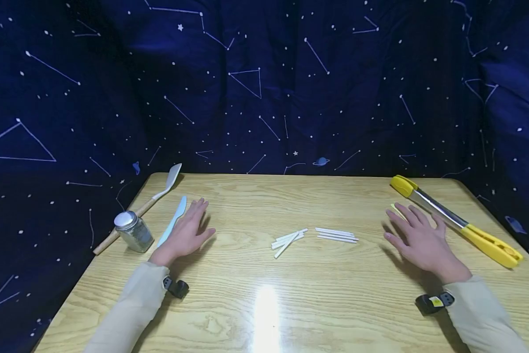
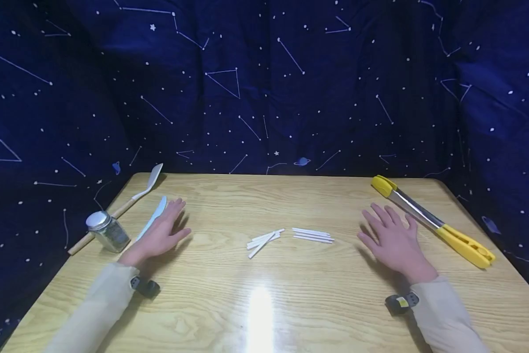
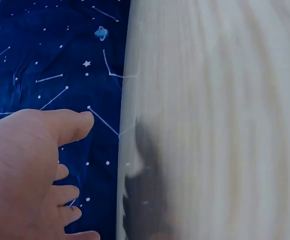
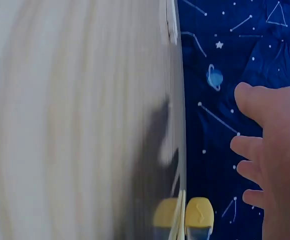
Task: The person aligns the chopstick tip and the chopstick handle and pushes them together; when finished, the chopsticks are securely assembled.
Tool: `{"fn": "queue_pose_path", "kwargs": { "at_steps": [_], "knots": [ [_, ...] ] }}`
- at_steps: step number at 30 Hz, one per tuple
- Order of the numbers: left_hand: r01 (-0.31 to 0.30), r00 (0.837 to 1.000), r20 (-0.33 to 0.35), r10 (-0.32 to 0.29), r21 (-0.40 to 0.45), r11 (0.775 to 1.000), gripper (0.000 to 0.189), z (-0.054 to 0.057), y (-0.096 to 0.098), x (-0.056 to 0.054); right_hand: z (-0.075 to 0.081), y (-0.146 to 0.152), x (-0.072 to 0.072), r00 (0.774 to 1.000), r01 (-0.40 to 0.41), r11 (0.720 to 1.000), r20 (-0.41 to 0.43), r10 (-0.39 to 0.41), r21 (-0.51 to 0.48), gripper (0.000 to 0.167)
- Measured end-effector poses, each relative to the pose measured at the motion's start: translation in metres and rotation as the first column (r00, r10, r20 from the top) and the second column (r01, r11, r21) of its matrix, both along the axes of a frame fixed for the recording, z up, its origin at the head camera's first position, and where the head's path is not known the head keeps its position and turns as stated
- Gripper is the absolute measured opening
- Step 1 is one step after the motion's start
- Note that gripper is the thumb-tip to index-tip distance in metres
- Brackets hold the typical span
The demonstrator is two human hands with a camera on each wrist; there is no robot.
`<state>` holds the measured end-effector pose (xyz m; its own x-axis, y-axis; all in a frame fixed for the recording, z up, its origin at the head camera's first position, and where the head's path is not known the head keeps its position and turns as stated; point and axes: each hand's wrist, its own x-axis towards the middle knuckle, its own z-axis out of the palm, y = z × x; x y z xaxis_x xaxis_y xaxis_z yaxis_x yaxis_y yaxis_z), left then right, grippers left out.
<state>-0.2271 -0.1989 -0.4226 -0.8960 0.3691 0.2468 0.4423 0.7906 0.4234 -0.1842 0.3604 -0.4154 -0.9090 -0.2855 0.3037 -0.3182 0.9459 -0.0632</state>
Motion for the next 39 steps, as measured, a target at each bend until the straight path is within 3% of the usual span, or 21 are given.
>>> {"fn": "queue_pose_path", "kwargs": {
  "at_steps": [6,14,21,27,33,39],
  "knots": [
    [0.082,0.996,0.021,-0.085,0.109,0.991,0.069,-0.002,0.01,0.001,-0.002,-0.022,0.0,0.999,-0.034,0.995,0.018,0.036,-0.091,0.055],
    [0.12,0.993,-0.012,-0.12,0.197,0.973,0.06,-0.009,0.029,0.006,-0.003,-0.047,-0.001,0.993,-0.052,0.983,0.095,0.069,-0.175,0.048],
    [0.115,0.993,-0.035,-0.109,0.298,0.948,0.044,-0.018,0.043,0.007,-0.007,-0.063,-0.003,0.991,-0.077,0.971,0.087,0.099,-0.225,0.036],
    [0.072,0.993,0.051,-0.103,0.417,0.906,0.029,-0.025,0.056,0.006,-0.013,-0.073,-0.01,0.991,-0.105,0.958,0.054,0.124,-0.265,0.027],
    [0.083,0.972,0.161,-0.173,0.454,0.887,0.021,-0.025,0.071,0.01,-0.019,-0.079,-0.016,0.989,-0.128,0.947,0.029,0.142,-0.295,0.024],
    [0.136,0.971,0.117,-0.207,0.445,0.885,0.011,-0.029,0.089,0.017,-0.022,-0.087,-0.02,0.99,-0.118,0.939,0.038,0.137,-0.323,0.021]
  ]
}}
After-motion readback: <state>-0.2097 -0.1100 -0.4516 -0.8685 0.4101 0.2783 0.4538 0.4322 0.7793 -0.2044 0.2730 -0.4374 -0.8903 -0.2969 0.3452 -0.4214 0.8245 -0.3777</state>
